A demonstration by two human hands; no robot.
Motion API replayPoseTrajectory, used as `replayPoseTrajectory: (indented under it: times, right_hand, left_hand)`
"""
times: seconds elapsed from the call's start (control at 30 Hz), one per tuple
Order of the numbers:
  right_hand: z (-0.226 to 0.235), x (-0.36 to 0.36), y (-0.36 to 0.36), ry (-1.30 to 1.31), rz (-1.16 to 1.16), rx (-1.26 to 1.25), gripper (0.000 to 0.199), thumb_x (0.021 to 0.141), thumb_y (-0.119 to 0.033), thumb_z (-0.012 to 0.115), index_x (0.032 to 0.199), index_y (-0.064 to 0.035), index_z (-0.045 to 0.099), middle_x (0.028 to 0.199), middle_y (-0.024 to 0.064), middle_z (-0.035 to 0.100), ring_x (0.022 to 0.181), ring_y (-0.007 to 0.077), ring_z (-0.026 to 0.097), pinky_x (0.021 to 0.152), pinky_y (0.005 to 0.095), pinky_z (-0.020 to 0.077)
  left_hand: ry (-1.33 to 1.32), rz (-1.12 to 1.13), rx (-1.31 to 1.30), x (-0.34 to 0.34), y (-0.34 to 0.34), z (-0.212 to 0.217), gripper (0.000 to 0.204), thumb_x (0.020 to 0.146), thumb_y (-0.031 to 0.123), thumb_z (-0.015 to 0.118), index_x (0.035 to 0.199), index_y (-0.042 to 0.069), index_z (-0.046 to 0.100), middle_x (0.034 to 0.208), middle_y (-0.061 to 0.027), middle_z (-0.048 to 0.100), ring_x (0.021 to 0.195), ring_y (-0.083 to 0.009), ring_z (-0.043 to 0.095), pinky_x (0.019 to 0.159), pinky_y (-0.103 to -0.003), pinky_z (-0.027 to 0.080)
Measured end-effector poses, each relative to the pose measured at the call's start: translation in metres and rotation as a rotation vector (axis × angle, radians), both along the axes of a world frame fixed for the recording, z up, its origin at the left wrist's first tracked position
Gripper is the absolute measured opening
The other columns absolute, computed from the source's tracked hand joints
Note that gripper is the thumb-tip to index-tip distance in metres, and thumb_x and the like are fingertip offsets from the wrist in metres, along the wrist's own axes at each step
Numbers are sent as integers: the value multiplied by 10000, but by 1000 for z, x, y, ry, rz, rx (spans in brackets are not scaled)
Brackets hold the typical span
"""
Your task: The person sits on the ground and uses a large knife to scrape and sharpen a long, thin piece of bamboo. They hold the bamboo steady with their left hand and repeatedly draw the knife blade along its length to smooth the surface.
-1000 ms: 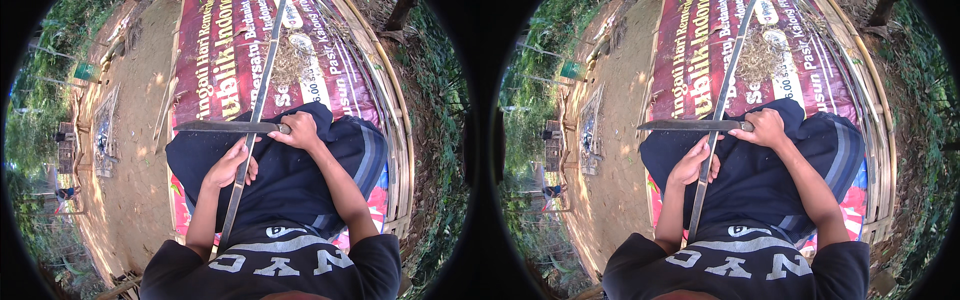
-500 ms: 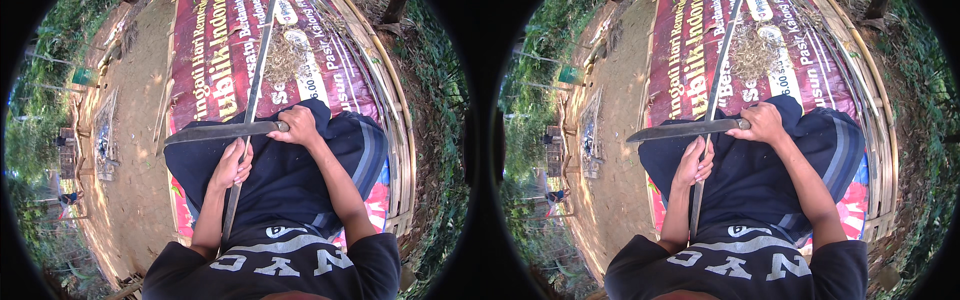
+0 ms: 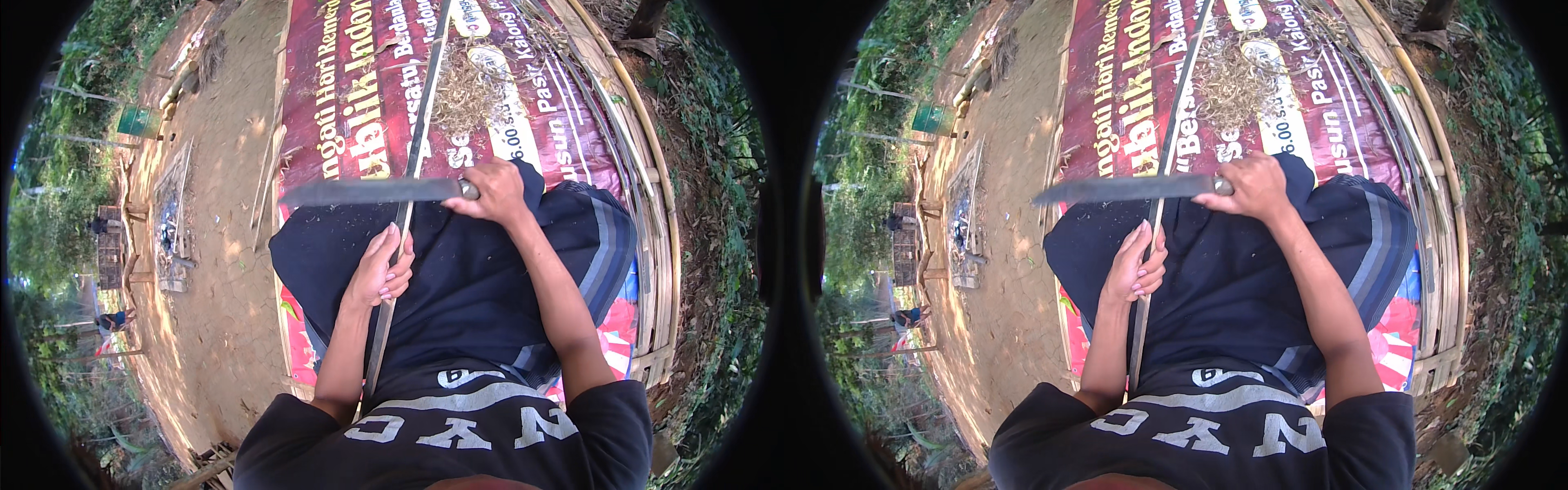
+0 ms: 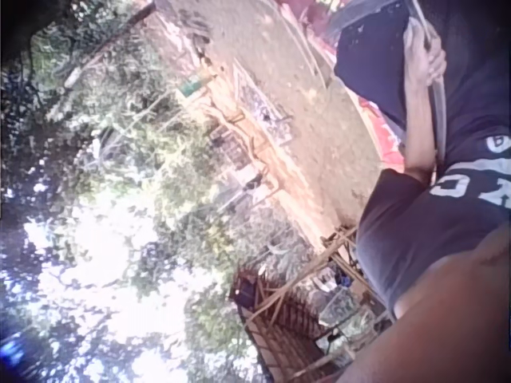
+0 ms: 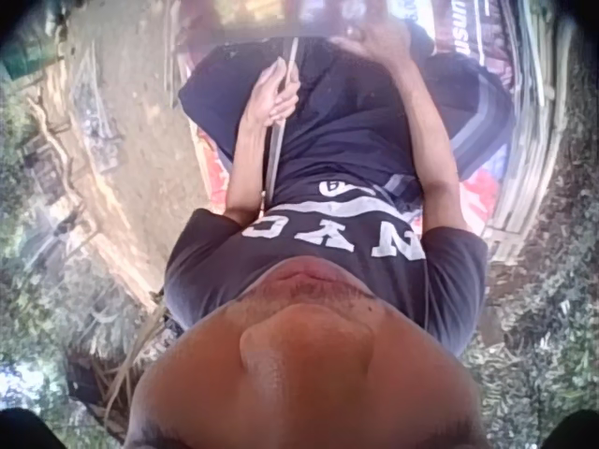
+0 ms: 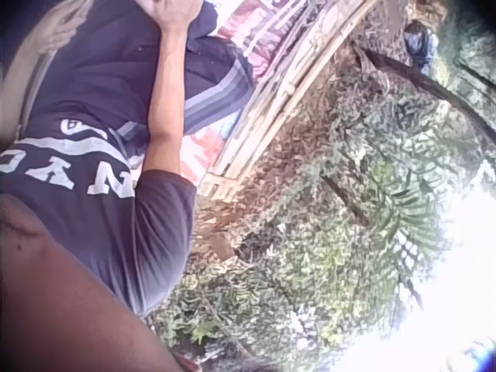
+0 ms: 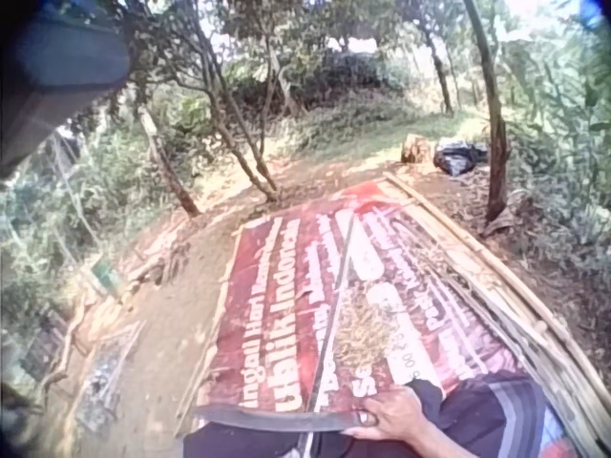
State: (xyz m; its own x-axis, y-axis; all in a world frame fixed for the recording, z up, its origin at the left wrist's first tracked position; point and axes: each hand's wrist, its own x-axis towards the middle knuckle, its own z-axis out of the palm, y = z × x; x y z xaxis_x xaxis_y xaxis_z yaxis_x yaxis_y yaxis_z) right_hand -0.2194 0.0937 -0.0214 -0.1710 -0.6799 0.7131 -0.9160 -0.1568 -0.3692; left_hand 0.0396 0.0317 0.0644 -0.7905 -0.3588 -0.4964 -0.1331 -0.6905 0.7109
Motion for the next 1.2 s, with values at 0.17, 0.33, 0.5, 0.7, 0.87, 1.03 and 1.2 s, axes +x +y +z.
replayPoseTrajectory:
  times: [0.17,0.33,0.5,0.7,0.87,1.03,1.2]
  right_hand:
    - [-4,-29,-6,-376,-391,284,671,892,-640,625,638,-19,629,525,179,582,511,369,622,517,465,489]
    - [-2,35,-1,-293,22,172,610,786,-653,717,637,-66,638,525,113,570,503,337,593,535,430,476]
    - [16,37,7,-85,231,155,591,737,-647,751,630,-87,591,531,70,539,496,293,555,545,390,423]
    - [4,11,1,1,25,196,625,754,-683,722,628,-78,626,536,63,571,490,274,581,555,376,477]
    - [18,40,0,37,158,128,655,752,-706,718,586,-91,566,507,54,543,448,248,548,535,354,462]
    - [0,-3,2,-105,25,225,610,738,-684,730,650,-89,629,538,71,558,506,288,588,534,405,466]
    - [15,28,3,0,-4,196,652,769,-701,708,584,-87,586,513,67,568,451,257,564,553,359,486]
  left_hand:
    - [4,8,4,12,4,5,437,1119,424,279,965,69,481,534,49,290,315,-31,239,277,-199,238]
    - [-7,26,51,-9,-5,-2,420,1118,411,300,987,70,506,535,52,300,309,-34,240,275,-197,241]
    - [149,-28,306,9,-14,-31,394,1122,383,291,994,60,476,522,47,308,297,-35,273,260,-200,245]
    - [517,55,721,10,-14,-34,368,1131,352,226,960,59,371,508,20,322,292,-47,310,255,-203,237]
    - [460,49,725,14,-12,-45,361,1131,332,225,960,52,377,510,15,338,293,-47,323,254,-202,231]
    - [315,24,576,4,-13,-28,357,1132,332,220,956,63,376,508,13,326,286,-47,303,250,-205,219]
    - [573,37,816,1,-14,-42,361,1131,334,219,961,55,372,517,6,340,291,-52,327,250,-210,241]
